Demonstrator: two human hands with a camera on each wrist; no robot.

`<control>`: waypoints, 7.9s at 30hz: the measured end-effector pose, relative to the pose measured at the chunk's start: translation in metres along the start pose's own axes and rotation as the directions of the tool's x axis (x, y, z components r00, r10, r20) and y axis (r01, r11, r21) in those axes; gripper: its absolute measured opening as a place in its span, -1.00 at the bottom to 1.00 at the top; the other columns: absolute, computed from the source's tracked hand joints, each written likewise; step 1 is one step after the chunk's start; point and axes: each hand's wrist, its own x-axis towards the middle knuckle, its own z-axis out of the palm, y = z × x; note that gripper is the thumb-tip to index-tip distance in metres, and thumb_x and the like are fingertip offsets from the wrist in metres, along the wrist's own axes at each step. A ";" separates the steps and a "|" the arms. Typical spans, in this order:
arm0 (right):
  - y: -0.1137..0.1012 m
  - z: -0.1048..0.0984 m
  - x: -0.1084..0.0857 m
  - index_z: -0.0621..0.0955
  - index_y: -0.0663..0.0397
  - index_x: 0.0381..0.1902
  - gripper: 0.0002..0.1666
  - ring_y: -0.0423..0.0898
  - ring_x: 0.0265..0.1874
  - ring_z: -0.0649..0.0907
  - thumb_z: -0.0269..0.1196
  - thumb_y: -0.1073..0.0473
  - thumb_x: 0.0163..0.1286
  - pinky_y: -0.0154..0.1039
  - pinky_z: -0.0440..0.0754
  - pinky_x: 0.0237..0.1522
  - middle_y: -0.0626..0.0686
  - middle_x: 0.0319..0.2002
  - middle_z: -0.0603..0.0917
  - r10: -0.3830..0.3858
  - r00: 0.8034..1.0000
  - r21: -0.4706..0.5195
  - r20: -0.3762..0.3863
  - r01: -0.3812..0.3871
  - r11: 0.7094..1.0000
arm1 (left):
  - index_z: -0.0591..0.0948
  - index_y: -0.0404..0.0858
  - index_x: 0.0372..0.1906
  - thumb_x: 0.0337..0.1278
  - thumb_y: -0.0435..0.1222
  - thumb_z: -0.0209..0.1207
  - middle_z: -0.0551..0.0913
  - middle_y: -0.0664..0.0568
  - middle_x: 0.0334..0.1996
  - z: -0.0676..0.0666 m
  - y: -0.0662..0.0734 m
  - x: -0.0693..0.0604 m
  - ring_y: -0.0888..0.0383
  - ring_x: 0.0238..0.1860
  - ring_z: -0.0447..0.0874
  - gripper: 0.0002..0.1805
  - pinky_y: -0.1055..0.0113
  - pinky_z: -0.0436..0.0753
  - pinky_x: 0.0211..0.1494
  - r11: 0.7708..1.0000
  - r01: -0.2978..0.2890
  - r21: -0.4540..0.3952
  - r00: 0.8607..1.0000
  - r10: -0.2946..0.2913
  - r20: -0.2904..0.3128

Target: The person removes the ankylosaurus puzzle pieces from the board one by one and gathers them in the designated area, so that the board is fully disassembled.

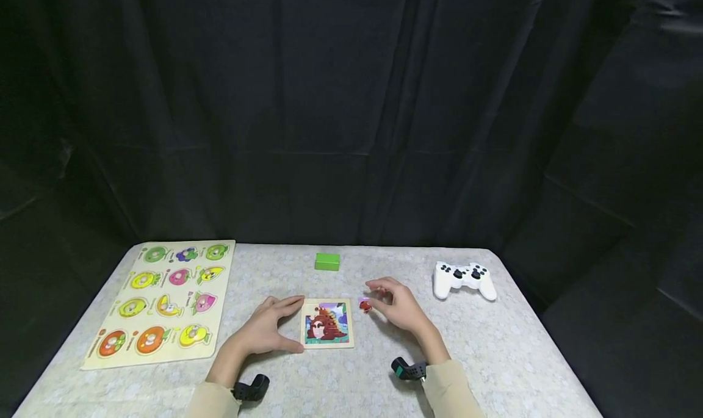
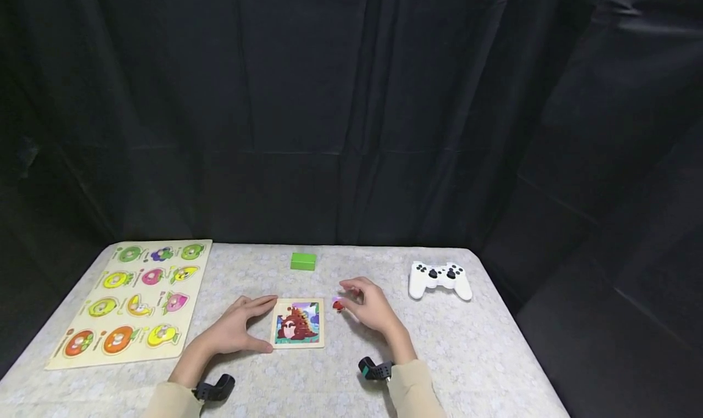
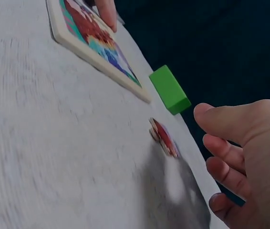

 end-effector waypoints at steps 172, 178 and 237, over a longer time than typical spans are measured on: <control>-0.048 0.039 0.007 0.73 0.14 0.21 -0.65 -0.14 -0.16 0.60 0.30 0.12 0.59 -0.19 0.63 -0.10 0.07 0.11 0.67 -0.174 0.981 -0.085 0.087 0.181 0.980 | 0.50 -0.14 0.54 -0.30 0.12 0.69 0.46 0.09 0.55 -0.002 0.003 -0.001 0.26 -0.06 0.33 0.16 0.06 0.49 0.21 1.000 -0.010 0.019 1.000 0.009 0.005; -0.033 0.019 -0.001 0.75 0.12 0.18 -0.67 -0.20 -0.24 0.55 0.36 0.16 0.53 -0.25 0.59 -0.18 0.05 0.08 0.68 -0.145 0.989 -0.092 0.012 0.145 0.985 | 0.50 -0.15 0.54 -0.29 0.12 0.68 0.45 0.09 0.56 -0.002 0.003 -0.001 0.28 -0.07 0.32 0.15 0.08 0.48 0.21 1.000 -0.015 0.022 1.000 0.015 0.005; 0.035 -0.013 -0.033 0.78 0.10 0.08 -0.68 -0.20 -0.22 0.63 0.44 0.33 0.38 -0.22 0.64 -0.12 0.04 0.01 0.69 -0.031 0.991 -0.208 -0.127 0.004 0.978 | 0.51 -0.13 0.53 -0.31 0.13 0.68 0.45 0.11 0.56 -0.004 0.002 0.001 0.28 -0.08 0.30 0.15 0.10 0.47 0.19 1.000 -0.007 0.012 1.000 0.007 0.003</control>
